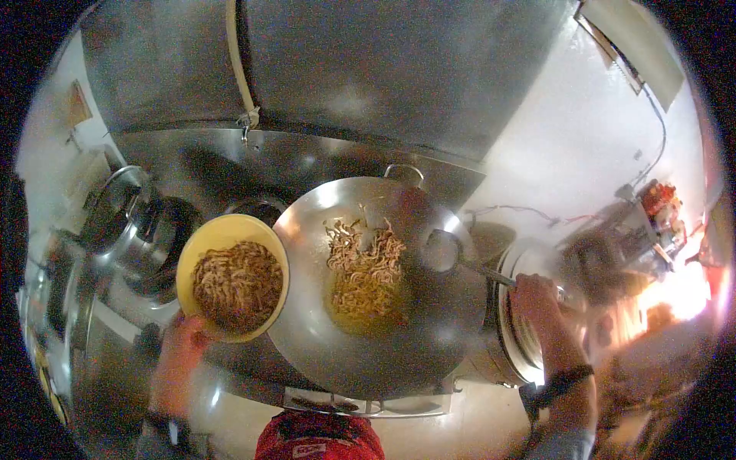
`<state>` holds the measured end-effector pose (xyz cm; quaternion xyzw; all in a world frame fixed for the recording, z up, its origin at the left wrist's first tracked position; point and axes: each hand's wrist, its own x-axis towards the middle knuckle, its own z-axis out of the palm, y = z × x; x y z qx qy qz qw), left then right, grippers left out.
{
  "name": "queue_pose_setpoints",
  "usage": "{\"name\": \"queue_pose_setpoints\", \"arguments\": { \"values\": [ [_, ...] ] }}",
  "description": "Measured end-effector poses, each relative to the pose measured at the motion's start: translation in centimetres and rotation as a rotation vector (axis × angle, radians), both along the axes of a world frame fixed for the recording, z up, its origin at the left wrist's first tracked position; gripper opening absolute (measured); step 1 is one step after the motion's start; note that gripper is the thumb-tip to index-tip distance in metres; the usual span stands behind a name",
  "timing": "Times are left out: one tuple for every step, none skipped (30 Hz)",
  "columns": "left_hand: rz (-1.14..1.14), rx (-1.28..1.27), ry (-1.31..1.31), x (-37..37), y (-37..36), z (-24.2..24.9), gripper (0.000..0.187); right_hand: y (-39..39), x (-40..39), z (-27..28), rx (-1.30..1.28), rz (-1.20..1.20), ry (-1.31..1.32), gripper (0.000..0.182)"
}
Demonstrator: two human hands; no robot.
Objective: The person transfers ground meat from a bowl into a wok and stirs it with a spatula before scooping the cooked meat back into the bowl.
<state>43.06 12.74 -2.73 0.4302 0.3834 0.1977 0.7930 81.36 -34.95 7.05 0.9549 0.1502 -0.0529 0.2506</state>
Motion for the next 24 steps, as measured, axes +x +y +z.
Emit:
{"name": "queue_pose_setpoints", "arguments": {
  "values": [
    [0.059, 0.011, -0.007, -0.7, -0.3, -0.1, 0.027, 1.0, 1.3, -0.7, 0.007, 0.018, 0.007, 0.036],
    [0.067, 0.162, 0.003, -1.9, -0.1, -2.2, 0.027, 2.4, 2.3, -1.3, 0.036, 0.034, 0.041, 0.036],
    [0.083, 0.169, 0.011, -2.3, -0.6, -2.1, 0.027, 3.4, 3.2, -2.1, 0.065, 0.048, 0.076, 0.035],
    [0.127, 0.144, -0.018, -2.8, -1.2, -1.8, 0.027, 4.0, 4.9, -4.6, 0.126, 0.125, 0.105, 0.036],
    [0.169, 0.117, -0.045, -3.2, -1.8, -1.6, 0.027, 5.2, 5.6, -6.0, 0.186, 0.199, 0.136, 0.036],
    [0.199, 0.123, -0.043, -3.9, -2.2, -1.6, 0.026, 6.1, 5.9, -7.0, 0.19, 0.212, 0.145, 0.036],
    [0.211, 0.127, -0.036, -4.3, -2.4, -1.7, 0.026, 8.9, 4.8, -6.8, 0.217, 0.222, 0.141, 0.036],
    [0.226, 0.138, -0.008, -4.8, -2.6, -1.8, 0.027, 10.8, 4.1, -6.4, 0.241, 0.231, 0.138, 0.037],
    [0.239, 0.146, 0.021, -5.3, -2.8, -1.9, 0.027, 11.5, 3.9, -5.5, 0.24, 0.239, 0.148, 0.037],
    [0.244, 0.14, 0.031, -5.7, -3.2, -1.8, 0.027, 11.9, 3.5, -4.1, 0.182, 0.268, 0.154, 0.037],
    [0.283, 0.129, 0.029, -5.9, -3.5, -1.7, 0.027, 11.9, 2.8, -2.6, 0.121, 0.294, 0.157, 0.038],
    [0.319, 0.114, 0.026, -6.1, -3.8, -1.7, 0.027, 11.2, 2.1, -0.7, 0.15, 0.315, 0.214, 0.039],
    [0.318, 0.099, 0.028, -6.4, -3.9, -2.4, 0.027, 9.9, 2.1, 0.5, 0.118, 0.312, 0.169, 0.039],
    [0.349, 0.087, 0.03, -6.9, -3.6, -3.3, 0.026, 8.6, 2.3, 1.7, 0.087, 0.31, 0.12, 0.038],
    [0.379, 0.075, 0.032, -7.4, -3.3, -4.2, 0.026, 7.6, 2.2, 3.4, -0.046, 0.261, 0.148, 0.038],
    [0.379, 0.062, 0.034, -8.1, -3.0, -5.1, 0.026, 6.7, 2.1, 4.9, -0.178, 0.21, 0.178, 0.038],
    [0.382, 0.028, 0.06, -8.9, -2.7, -6.0, 0.027, 4.9, 2.5, 6.0, -0.265, 0.169, 0.209, 0.04],
    [0.385, -0.004, 0.087, -9.5, -2.5, -6.9, 0.027, 3.8, 2.3, 6.9, -0.351, 0.128, 0.241, 0.041],
    [0.385, -0.011, 0.088, -10.0, -2.4, -7.9, 0.027, 4.2, 0.7, 8.7, -0.428, 0.056, 0.274, 0.043],
    [0.392, 0.019, 0.078, -10.3, -2.3, -8.9, 0.027, 4.8, -0.7, 10.1, -0.502, -0.017, 0.306, 0.044],
    [0.397, 0.051, 0.067, -10.6, -2.1, -9.8, 0.028, 4.9, -1.3, 10.3, -0.506, -0.018, 0.304, 0.044],
    [0.396, 0.045, 0.067, -10.8, -2.1, -10.6, 0.028, 4.6, -2.1, 10.3, -0.526, -0.029, 0.357, 0.044],
    [0.4, 0.009, 0.087, -10.9, -2.2, -11.3, 0.027, 4.0, -2.8, 10.3, -0.547, -0.039, 0.41, 0.044],
    [0.406, -0.028, 0.106, -11.1, -2.1, -12.2, 0.027, 3.2, -3.5, 10.2, -0.568, -0.047, 0.462, 0.044]
  ]
}}
